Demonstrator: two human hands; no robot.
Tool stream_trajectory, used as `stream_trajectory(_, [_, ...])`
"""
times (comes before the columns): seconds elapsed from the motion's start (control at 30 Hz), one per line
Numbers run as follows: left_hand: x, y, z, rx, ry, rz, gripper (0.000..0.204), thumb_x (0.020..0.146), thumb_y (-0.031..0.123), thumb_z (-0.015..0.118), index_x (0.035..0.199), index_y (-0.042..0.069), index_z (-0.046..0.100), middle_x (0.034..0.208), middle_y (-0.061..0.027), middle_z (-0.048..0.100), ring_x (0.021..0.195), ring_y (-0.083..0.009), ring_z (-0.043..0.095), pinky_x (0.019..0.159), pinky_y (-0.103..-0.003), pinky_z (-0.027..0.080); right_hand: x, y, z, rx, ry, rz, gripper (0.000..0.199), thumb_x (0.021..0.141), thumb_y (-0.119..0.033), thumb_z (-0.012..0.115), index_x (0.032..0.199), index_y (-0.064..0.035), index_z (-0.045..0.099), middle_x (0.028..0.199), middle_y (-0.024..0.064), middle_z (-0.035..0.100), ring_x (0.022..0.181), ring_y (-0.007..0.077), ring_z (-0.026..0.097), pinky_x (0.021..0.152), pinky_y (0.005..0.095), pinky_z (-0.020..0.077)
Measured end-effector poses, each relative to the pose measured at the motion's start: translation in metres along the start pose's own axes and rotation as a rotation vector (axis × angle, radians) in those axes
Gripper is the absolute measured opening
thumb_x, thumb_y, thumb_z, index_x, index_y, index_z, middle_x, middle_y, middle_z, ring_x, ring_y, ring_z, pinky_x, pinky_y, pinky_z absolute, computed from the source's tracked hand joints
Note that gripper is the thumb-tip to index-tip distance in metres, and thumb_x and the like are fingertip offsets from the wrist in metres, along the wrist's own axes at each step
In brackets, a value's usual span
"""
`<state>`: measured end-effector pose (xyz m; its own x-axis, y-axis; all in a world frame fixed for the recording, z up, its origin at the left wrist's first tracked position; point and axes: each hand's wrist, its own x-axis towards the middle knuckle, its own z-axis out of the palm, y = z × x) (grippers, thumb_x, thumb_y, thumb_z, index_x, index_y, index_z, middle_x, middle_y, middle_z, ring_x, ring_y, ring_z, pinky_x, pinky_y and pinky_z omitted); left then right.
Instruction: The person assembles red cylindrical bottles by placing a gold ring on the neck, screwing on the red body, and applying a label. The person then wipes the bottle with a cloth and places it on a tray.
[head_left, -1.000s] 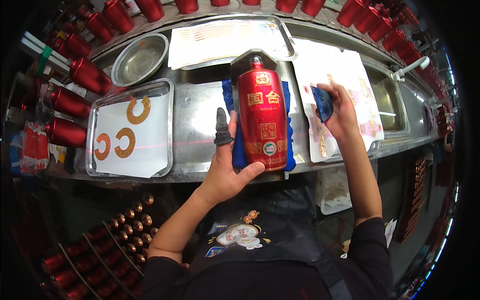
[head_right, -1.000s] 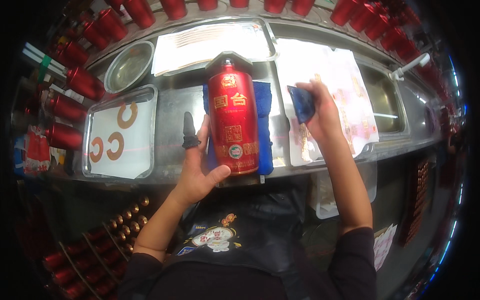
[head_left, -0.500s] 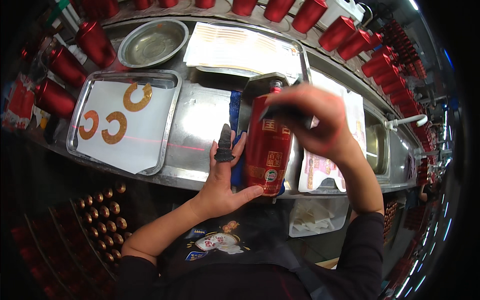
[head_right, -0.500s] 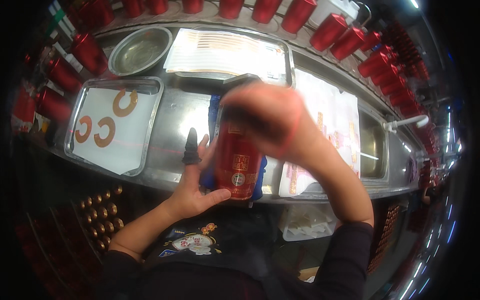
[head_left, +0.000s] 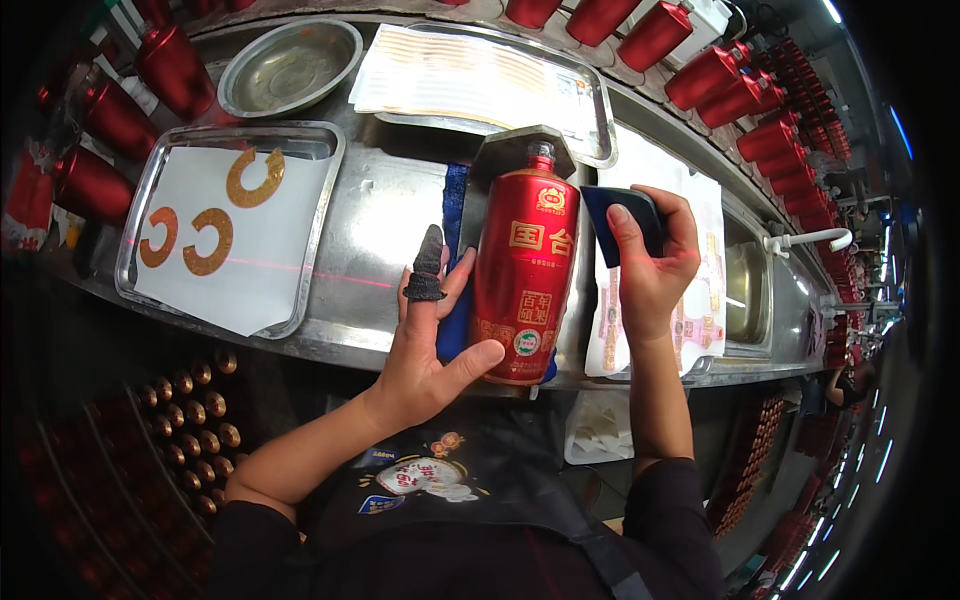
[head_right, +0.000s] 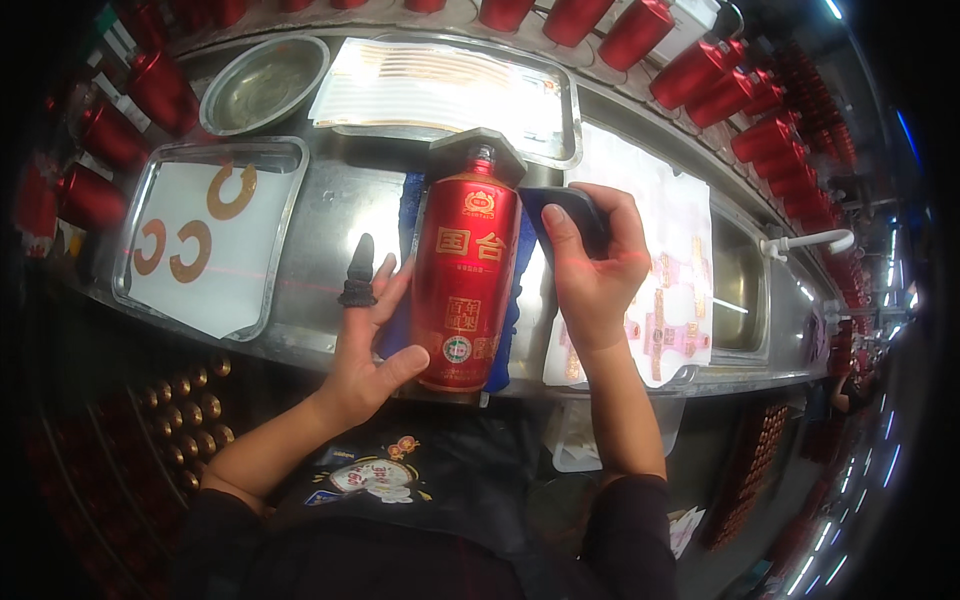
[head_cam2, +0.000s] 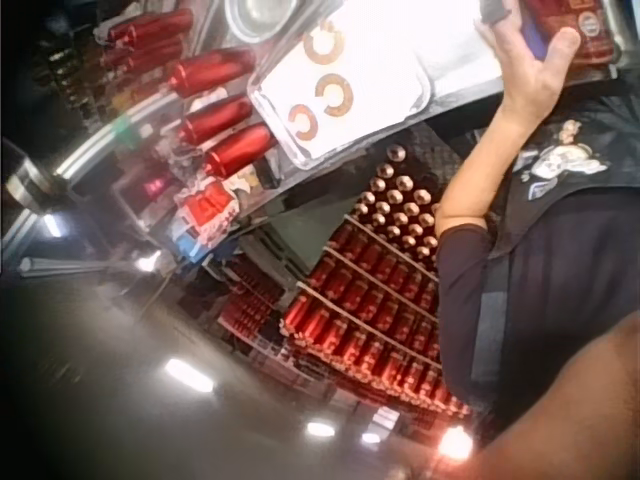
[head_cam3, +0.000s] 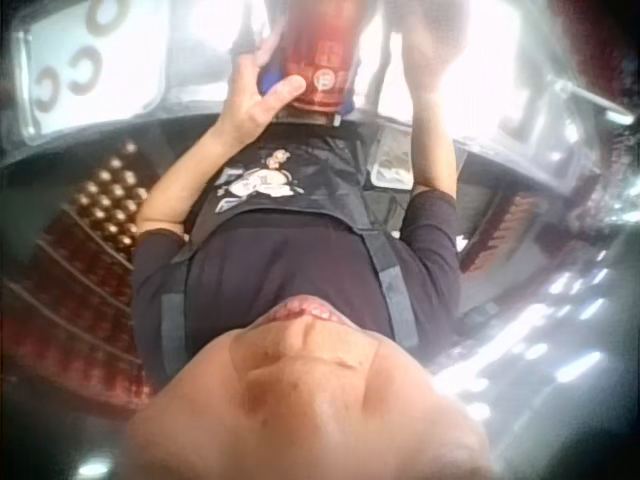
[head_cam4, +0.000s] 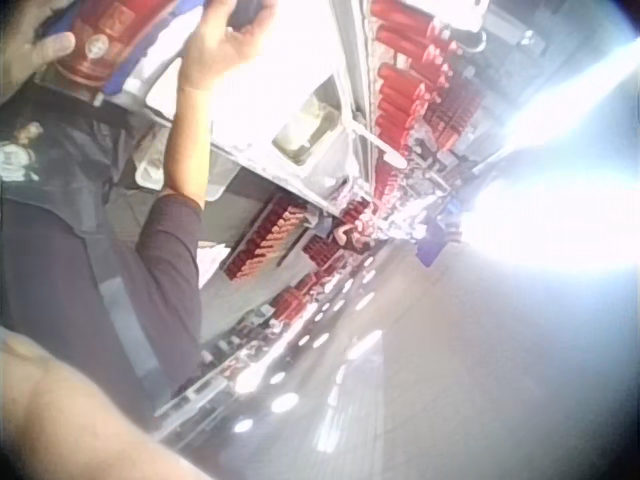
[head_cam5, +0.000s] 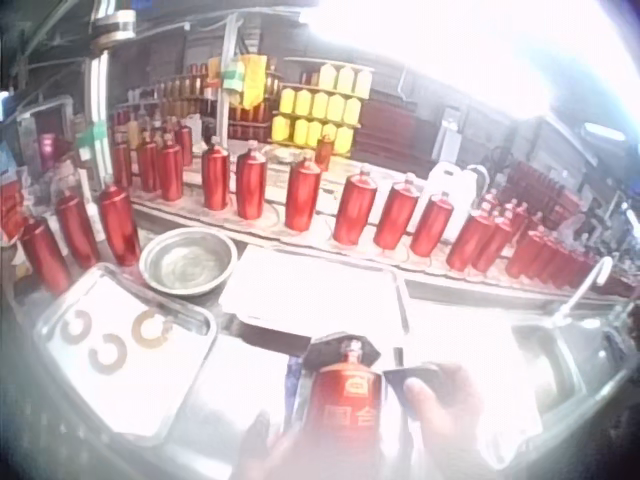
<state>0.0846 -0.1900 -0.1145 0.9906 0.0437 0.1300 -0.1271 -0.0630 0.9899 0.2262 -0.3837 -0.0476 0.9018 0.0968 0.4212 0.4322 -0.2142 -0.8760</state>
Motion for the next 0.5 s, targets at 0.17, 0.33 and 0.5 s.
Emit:
stream_trajectory(0.17, [0.002,-0.002,0.010,-0.194,0.066,-0.062,0.096,0.096,0.031,0.070,0.158,-0.002,0.006,0.163,-0.0266,0.023,0.154,-0.0340,0.022,0.123,-0.046,0.007,0.012,-0.002,0.001,-0.227,-0.161,-0.331,0.023,0.083,0.002,0.078,0.104,0.0017,0.067,0.089,0.0086,0.071,0.080,0.0146,0.068,0.072,0.0258,0.0541])
stream_trajectory(0.33, [0.002,-0.009,0.010,-0.179,0.078,-0.056,0.090,0.098,0.032,0.068,0.158,-0.001,0.009,0.162,-0.0239,0.030,0.154,-0.0330,0.020,0.123,-0.043,0.013,0.031,-0.013,0.008,-0.201,-0.457,-0.525,0.019,0.084,0.001,0.075,0.102,-0.0020,0.068,0.088,0.0076,0.071,0.077,0.0133,0.068,0.069,0.0264,0.0546])
stream_trajectory(0.5, [0.004,-0.016,0.002,-0.053,0.072,-0.020,0.079,0.100,0.033,0.064,0.157,0.000,0.020,0.157,-0.0223,0.042,0.154,-0.0333,0.018,0.122,-0.043,0.015,0.016,-0.023,0.011,-0.369,-0.298,-0.610,0.034,0.074,0.009,0.076,0.102,-0.0094,0.074,0.085,0.0064,0.069,0.071,0.0226,0.062,0.061,0.0328,0.0490])
